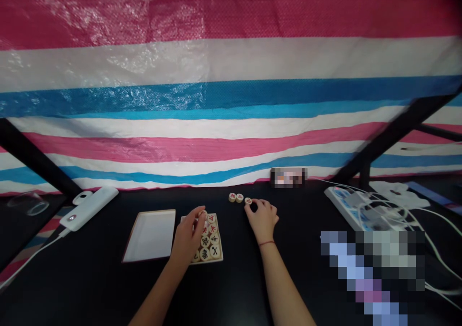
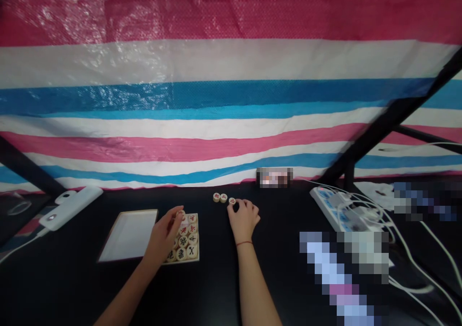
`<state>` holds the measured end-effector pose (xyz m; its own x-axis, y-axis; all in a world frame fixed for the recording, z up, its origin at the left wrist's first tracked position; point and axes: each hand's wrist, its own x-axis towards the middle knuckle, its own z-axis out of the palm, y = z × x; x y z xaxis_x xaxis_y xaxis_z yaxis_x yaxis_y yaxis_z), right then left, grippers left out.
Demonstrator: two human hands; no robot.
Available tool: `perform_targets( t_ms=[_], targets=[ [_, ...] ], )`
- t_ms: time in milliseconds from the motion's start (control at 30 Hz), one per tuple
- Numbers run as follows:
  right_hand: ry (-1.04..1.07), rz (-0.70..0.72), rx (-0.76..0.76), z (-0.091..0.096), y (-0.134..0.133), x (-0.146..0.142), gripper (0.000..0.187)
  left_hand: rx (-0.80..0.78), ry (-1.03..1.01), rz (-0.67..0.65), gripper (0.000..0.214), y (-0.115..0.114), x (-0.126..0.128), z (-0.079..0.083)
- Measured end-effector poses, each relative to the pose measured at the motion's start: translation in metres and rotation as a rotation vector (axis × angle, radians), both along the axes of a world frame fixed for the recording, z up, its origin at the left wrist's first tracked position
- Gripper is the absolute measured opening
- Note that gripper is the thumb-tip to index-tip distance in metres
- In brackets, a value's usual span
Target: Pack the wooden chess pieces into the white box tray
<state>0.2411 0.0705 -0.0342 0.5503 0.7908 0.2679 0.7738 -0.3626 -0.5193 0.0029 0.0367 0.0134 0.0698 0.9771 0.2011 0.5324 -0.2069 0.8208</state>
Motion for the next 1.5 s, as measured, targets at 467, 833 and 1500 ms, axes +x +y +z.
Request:
perform_targets(
  t_ms=[467,833,1500],
  targets=[
    [-0.026,0.022,-0.048,0.007,0.0,-0.008,0.026,-0.025,0.035,-0.015,0.044,0.0,0.001,0.0],
    [0.024,0.041,0.138,0.007,-0.001,-0.008,0.026,0.023,0.092,-0.037,0.044,0.0,0.004,0.004],
    [0.199,0.365,0.568,0.035,-0.016,-0.032,0.019,0.461,0.343,-0.152,0.036,0.0,0.002,-0.012]
  ],
)
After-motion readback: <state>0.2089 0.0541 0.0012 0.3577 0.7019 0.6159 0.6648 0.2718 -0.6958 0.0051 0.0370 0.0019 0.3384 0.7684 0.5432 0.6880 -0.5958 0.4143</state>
